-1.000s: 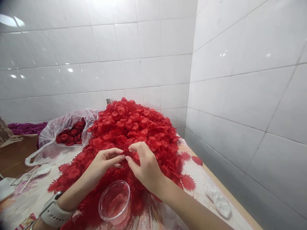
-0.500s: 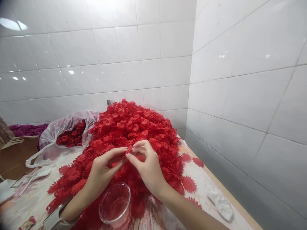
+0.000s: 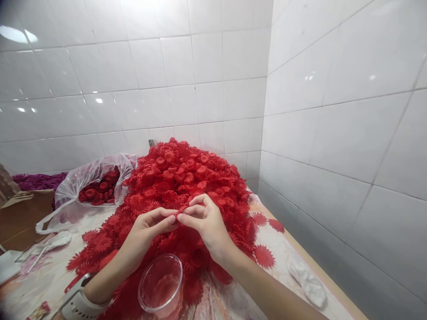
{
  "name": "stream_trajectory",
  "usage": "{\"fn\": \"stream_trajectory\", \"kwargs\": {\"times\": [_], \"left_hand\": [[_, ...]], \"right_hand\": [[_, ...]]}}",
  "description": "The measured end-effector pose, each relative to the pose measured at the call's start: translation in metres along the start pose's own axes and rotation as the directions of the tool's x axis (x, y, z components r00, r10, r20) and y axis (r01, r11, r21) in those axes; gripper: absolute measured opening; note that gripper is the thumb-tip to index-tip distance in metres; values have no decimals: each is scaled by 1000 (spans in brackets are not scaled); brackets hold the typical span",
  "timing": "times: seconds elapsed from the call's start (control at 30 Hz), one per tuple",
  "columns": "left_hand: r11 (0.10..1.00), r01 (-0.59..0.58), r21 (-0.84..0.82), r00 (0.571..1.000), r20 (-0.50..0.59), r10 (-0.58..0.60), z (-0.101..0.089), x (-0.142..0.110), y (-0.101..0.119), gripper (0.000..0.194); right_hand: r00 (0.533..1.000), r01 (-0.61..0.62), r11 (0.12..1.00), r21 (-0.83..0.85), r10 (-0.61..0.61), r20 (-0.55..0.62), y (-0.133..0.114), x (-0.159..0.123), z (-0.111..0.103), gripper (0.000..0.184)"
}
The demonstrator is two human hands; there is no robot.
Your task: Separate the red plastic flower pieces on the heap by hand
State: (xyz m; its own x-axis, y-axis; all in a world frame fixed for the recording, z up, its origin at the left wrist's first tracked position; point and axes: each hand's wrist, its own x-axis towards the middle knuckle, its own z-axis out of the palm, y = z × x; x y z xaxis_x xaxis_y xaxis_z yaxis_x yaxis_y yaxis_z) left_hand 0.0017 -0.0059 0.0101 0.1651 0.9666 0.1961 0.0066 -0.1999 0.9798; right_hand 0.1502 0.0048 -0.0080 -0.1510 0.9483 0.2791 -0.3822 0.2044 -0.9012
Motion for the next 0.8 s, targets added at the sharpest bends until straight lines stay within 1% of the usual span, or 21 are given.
{"fn": "stream_trajectory", "kwargs": {"times": [0.1, 0.23, 0.3, 0.37, 0.43, 0.5, 0.6, 0.7, 0.8], "left_hand": [[1000, 11, -19, 1000, 19, -11, 0, 0, -2, 18], [999, -39, 23, 999, 22, 39, -1, 1, -8, 19], [991, -97, 89, 995, -16, 99, -1, 1, -13, 17], [966, -167, 195, 983, -47, 179, 0, 1, -17, 15], [925, -226, 306, 968, -40, 249, 0, 0, -18, 12], [890, -258, 376, 959, -11, 282, 0, -1, -17, 12], [889, -248, 386, 966, 29, 257, -1, 0, -11, 14], [926, -214, 311, 977, 47, 210, -3, 3, -7, 15], [958, -174, 229, 985, 36, 171, -6, 7, -8, 16]], "right_hand": [[1000, 17, 1000, -27, -16, 18, -1, 1, -2, 31], [999, 15, 995, -99, -11, 39, -3, 3, -4, 24], [1000, 11, 990, -144, -8, 22, -3, 3, -4, 23], [1000, 11, 988, -153, -12, -5, -3, 3, -4, 25], [1000, 5, 990, -140, -8, -21, -2, 4, -4, 28], [1000, -14, 992, -127, 11, -22, -1, 4, -4, 30], [999, -47, 992, -116, 45, -14, 0, 4, -4, 32], [1000, -31, 994, -106, 31, -3, 0, 4, -3, 30], [1000, -23, 995, -95, 25, 20, 2, 5, -2, 30]]}}
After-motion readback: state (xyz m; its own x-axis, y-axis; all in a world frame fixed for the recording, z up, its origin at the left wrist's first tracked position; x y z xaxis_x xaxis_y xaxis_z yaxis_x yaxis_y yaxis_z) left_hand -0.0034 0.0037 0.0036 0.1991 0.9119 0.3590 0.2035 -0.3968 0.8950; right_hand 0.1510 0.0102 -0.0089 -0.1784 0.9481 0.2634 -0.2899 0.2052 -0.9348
